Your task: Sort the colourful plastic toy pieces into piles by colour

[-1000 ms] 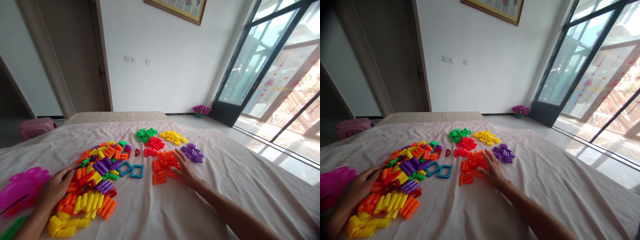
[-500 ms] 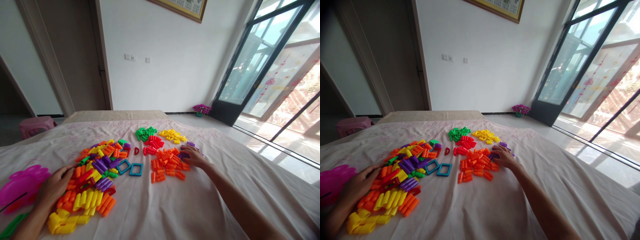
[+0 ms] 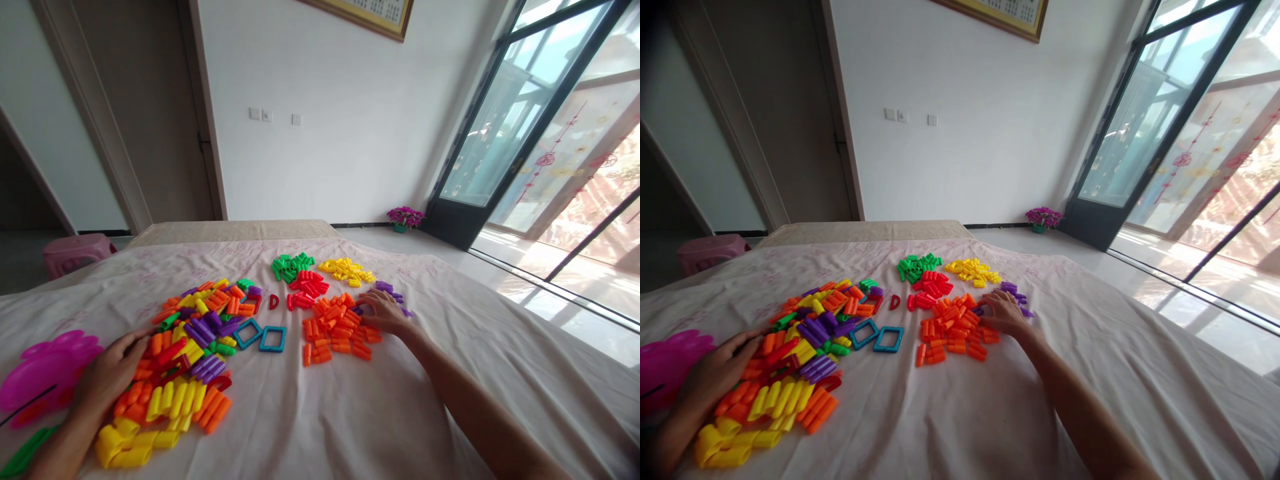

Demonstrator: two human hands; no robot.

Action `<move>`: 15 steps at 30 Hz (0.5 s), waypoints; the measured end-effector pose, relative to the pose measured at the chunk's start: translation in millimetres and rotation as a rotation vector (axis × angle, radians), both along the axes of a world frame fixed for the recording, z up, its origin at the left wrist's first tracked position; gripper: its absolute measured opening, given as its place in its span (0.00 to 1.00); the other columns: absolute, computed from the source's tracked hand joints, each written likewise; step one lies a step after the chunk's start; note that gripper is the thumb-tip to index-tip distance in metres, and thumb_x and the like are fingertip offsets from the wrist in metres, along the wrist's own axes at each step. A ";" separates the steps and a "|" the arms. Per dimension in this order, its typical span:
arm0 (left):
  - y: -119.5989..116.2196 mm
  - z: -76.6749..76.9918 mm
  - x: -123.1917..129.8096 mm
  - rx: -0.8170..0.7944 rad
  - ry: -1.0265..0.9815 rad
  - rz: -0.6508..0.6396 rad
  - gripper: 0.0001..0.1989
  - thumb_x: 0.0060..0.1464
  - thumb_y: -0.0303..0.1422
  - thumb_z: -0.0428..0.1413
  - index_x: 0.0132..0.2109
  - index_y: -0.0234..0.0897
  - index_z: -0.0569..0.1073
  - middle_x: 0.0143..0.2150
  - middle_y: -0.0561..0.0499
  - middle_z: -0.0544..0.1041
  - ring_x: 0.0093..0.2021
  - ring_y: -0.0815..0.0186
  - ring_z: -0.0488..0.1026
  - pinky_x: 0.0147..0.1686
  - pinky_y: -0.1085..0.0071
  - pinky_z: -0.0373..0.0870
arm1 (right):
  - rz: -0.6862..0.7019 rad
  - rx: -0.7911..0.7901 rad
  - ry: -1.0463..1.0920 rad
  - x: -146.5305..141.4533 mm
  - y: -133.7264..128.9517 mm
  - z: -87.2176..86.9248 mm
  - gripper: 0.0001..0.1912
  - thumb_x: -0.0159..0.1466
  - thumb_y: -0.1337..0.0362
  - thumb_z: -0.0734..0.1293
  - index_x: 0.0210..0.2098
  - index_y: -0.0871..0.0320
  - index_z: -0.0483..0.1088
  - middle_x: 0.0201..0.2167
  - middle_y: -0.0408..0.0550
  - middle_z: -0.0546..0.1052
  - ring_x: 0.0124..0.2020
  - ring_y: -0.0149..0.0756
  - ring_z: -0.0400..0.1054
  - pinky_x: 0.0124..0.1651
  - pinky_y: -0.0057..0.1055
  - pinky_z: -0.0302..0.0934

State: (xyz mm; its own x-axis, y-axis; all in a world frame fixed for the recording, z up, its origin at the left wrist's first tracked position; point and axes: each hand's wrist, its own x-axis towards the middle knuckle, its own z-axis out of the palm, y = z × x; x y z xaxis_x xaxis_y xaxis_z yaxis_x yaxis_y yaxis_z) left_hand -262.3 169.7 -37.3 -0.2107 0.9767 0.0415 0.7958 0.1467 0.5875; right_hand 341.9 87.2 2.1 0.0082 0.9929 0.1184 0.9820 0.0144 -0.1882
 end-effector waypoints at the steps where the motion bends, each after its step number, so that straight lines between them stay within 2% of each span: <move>1: 0.0 0.0 -0.2 -0.002 -0.003 0.005 0.23 0.57 0.47 0.47 0.53 0.42 0.74 0.47 0.48 0.80 0.43 0.57 0.76 0.36 0.70 0.69 | -0.006 0.012 -0.002 0.4 0.5 -0.5 0.25 0.54 0.53 0.69 0.51 0.47 0.73 0.56 0.47 0.71 0.61 0.49 0.55 0.63 0.46 0.44; 4: 0.6 -1.0 -1.5 -0.006 -0.017 -0.006 0.23 0.57 0.47 0.47 0.53 0.42 0.74 0.48 0.48 0.79 0.43 0.57 0.76 0.37 0.70 0.69 | 0.011 0.001 0.002 -0.8 1.3 -0.1 0.24 0.54 0.54 0.68 0.51 0.47 0.73 0.55 0.46 0.71 0.61 0.49 0.55 0.62 0.45 0.45; 8: 1.6 -3.8 -3.4 -0.003 -0.031 -0.011 0.23 0.58 0.47 0.47 0.53 0.41 0.74 0.49 0.47 0.79 0.45 0.56 0.75 0.38 0.70 0.68 | 0.031 0.012 0.019 -11.6 1.8 1.2 0.24 0.56 0.50 0.67 0.50 0.50 0.73 0.53 0.48 0.73 0.58 0.48 0.59 0.61 0.43 0.48; 11: 1.5 -4.3 -3.7 -0.006 -0.038 -0.008 0.23 0.58 0.47 0.46 0.53 0.41 0.73 0.49 0.47 0.79 0.44 0.57 0.75 0.38 0.70 0.68 | -0.013 0.057 -0.010 -15.5 2.2 -0.5 0.22 0.56 0.51 0.67 0.48 0.51 0.73 0.49 0.48 0.74 0.54 0.46 0.63 0.58 0.39 0.50; 15: -0.7 -1.2 -2.6 0.014 -0.011 -0.022 0.24 0.59 0.47 0.46 0.54 0.40 0.73 0.49 0.47 0.79 0.44 0.57 0.75 0.38 0.70 0.68 | -0.100 0.088 -0.095 -0.9 3.1 -4.8 0.21 0.56 0.51 0.67 0.46 0.52 0.74 0.49 0.49 0.74 0.54 0.47 0.62 0.58 0.40 0.50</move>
State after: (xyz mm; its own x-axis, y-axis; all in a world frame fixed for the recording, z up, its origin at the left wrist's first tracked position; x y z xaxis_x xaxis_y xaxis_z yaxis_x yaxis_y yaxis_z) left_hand -264.8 169.0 -38.5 -0.1893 0.9805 0.0533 0.7920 0.1204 0.5985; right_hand 341.1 90.3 -2.7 0.0913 0.9735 0.2095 0.9927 -0.0722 -0.0967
